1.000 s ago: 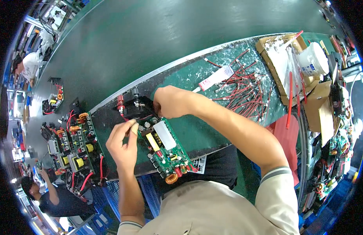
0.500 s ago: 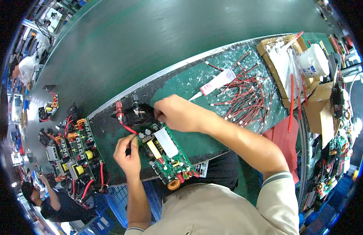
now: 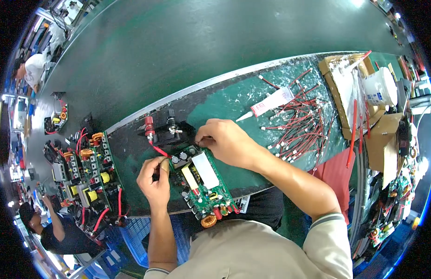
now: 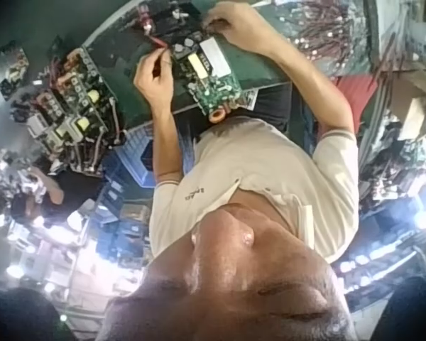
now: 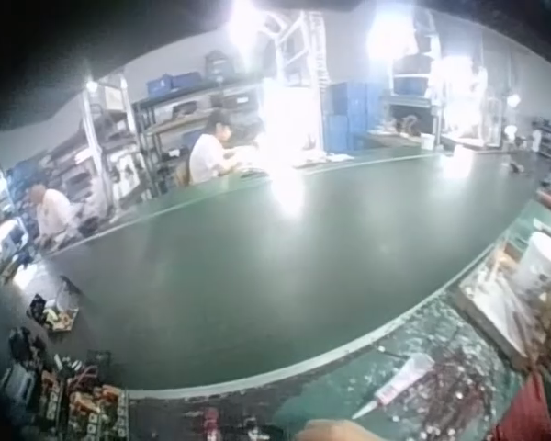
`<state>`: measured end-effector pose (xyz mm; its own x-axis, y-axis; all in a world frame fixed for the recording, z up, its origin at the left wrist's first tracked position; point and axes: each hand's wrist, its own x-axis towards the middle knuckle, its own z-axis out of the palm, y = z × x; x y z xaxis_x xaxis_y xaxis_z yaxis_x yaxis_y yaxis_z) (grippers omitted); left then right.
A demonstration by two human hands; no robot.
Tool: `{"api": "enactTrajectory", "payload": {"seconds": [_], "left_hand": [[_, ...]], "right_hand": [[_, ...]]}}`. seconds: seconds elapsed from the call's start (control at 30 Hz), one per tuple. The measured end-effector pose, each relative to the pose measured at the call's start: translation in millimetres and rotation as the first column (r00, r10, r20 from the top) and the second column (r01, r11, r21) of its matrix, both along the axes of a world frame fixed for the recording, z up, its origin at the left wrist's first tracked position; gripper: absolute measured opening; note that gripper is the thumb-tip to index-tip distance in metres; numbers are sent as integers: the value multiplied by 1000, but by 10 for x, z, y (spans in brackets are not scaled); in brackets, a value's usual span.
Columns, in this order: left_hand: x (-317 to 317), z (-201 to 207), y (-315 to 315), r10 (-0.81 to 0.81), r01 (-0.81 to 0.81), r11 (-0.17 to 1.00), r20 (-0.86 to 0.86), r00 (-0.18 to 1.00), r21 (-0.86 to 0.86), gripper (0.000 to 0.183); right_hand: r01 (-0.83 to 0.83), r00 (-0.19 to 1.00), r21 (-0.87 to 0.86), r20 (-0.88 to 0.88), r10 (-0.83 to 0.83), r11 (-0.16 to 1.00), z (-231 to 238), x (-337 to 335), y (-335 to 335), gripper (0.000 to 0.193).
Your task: Assembling electronic components and applying adhesive to circuit boards on a production line.
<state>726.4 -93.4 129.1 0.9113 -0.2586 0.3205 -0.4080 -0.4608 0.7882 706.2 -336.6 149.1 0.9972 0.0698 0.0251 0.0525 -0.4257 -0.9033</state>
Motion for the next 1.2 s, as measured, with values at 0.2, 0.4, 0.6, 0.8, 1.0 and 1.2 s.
{"api": "enactTrajectory", "payload": {"seconds": [0.2, 0.4, 0.6, 0.8, 1.0, 1.2], "left_hand": [[0, 24, -5, 4, -4, 1000, -25, 1000, -2, 15], [-3, 64, -30, 12, -13, 1000, -67, 998, -18, 15], [18, 45, -1, 4, -4, 1000, -20, 1000, -12, 14], [30, 57, -33, 1, -1, 1000, -25, 1000, 21, 15], [10, 13, 3, 5, -6, 1000, -56, 998, -13, 8], [-24, -22, 106, -8, -3, 996, -127, 992, -86, 10]], "right_hand": [[108, 991, 65, -90, -102, 992, -38, -51, 79, 16], [74, 992, 36, -106, -70, 997, -19, -48, 47, 16], [41, 987, 42, -155, -34, 998, -34, -6, 31, 16], [35, 982, -144, -177, -60, 989, 56, 40, 23, 14], [-18, 967, -173, -253, -27, 985, 89, 101, 34, 15], [630, 771, -241, 74, -633, 738, 569, -179, -726, 34]]}}
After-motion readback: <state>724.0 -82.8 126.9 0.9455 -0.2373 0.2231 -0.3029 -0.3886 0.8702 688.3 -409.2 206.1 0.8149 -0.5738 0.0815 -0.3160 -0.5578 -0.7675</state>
